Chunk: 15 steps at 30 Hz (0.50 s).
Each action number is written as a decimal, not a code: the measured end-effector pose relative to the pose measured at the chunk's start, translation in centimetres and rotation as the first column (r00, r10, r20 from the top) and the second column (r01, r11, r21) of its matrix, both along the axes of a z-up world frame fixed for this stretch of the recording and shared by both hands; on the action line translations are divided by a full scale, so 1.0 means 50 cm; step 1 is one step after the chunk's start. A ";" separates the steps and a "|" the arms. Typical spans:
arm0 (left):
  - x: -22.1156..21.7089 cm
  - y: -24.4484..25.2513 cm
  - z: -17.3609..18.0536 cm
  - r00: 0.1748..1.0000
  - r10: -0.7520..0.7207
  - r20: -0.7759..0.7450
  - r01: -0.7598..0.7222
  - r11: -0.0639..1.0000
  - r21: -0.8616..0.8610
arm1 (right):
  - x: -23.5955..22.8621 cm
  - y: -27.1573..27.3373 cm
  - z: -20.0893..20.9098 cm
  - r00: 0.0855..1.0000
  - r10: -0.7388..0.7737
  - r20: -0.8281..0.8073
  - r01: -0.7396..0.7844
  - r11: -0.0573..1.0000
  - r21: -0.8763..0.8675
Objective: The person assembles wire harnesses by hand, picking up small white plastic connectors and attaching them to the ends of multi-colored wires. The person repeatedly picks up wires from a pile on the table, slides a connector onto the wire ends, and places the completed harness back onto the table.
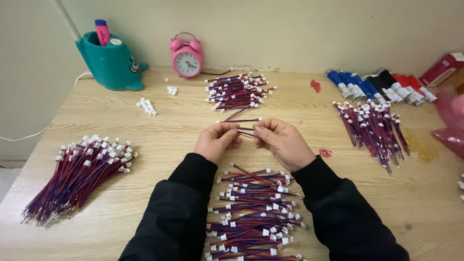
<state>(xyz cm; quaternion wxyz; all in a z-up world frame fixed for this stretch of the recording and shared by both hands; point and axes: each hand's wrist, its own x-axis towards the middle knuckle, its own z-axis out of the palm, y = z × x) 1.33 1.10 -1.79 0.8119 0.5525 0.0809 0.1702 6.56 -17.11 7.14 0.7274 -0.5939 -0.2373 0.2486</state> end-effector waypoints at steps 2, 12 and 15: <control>-0.001 -0.001 0.002 1.000 0.010 0.002 -0.010 1.000 -0.002 | -0.011 0.004 0.007 0.999 0.038 -0.017 -0.038 0.999 0.014; 0.012 0.000 -0.016 0.997 0.073 0.000 -0.073 0.996 0.043 | -0.001 0.004 -0.008 0.996 -0.029 -0.083 0.030 1.000 0.010; 0.008 -0.005 -0.008 0.996 0.089 -0.019 -0.089 0.996 0.032 | -0.002 0.006 -0.010 0.999 -0.052 -0.013 0.051 0.998 -0.026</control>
